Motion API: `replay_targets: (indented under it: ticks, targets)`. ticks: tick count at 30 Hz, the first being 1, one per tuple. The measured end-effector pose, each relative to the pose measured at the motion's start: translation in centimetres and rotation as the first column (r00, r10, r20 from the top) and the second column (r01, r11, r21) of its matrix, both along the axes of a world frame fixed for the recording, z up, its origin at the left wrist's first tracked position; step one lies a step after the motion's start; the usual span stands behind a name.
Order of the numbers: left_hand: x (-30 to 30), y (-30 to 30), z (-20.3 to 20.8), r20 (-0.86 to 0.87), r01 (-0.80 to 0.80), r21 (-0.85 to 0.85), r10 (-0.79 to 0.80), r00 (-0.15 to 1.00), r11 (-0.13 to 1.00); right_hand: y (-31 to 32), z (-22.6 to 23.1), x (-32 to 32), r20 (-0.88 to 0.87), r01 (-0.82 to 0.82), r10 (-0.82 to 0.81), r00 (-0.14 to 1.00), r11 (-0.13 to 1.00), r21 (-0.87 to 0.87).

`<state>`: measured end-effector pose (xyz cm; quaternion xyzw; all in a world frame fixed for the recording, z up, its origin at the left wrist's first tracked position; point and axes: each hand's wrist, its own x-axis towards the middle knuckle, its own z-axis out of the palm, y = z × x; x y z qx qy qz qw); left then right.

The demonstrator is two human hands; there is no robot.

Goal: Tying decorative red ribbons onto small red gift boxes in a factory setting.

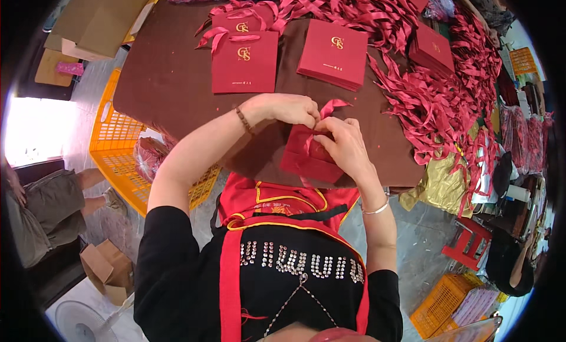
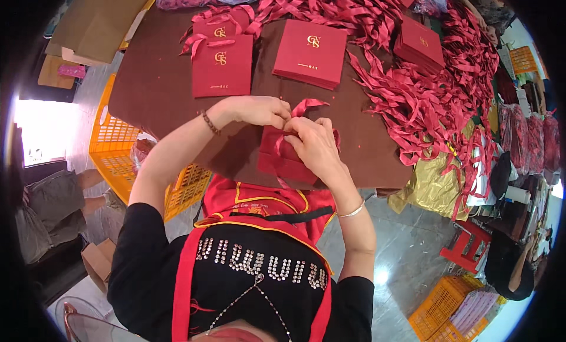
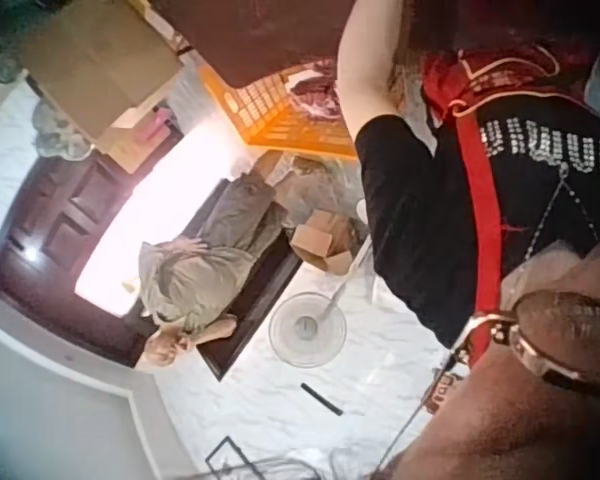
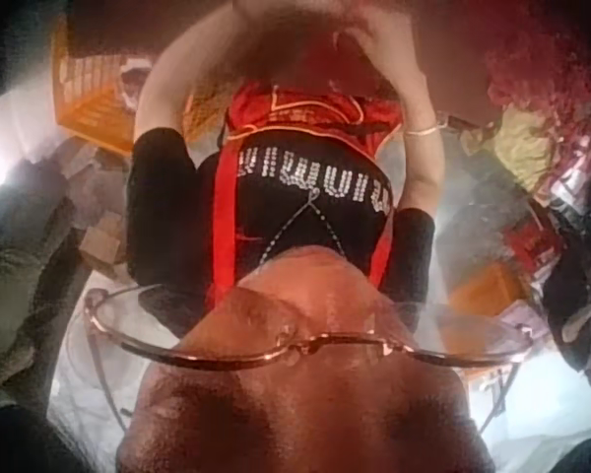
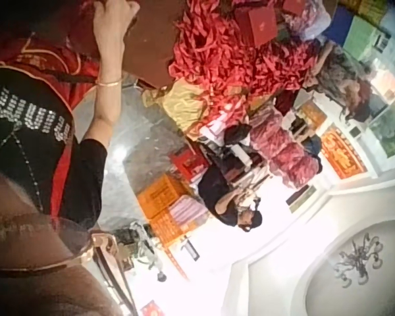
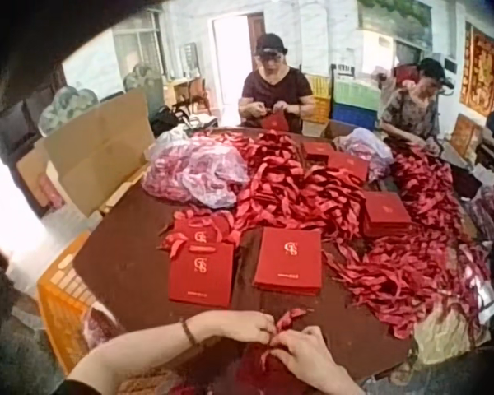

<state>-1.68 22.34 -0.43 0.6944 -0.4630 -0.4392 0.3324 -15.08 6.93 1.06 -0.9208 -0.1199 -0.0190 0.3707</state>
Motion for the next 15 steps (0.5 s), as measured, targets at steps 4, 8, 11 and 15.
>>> replay_targets:
  ticks: [4,8,11,15]
  targets:
    - [1.1,-1.0,-0.1,-0.077,0.168,0.209,-0.155,0.985,0.963,-0.1,0.3,-0.1,-0.030,0.018,-0.018,0.999,1.000,0.019]
    - [0.1,-0.6,-0.8,-0.056,0.027,0.057,-0.023,0.998,0.998,-0.4,0.0,-0.1,0.009,0.054,-0.055,0.998,0.996,0.070]
    - [0.2,-0.7,-2.3,-0.146,-0.303,-0.023,0.296,0.944,0.953,-0.4,-0.2,0.2,-0.061,0.063,-0.054,0.997,0.988,0.144]
    - [0.2,0.2,-1.6,-0.051,-0.572,-0.244,0.579,0.814,0.783,0.2,0.1,0.4,-0.049,0.027,-0.018,0.999,0.983,0.183]
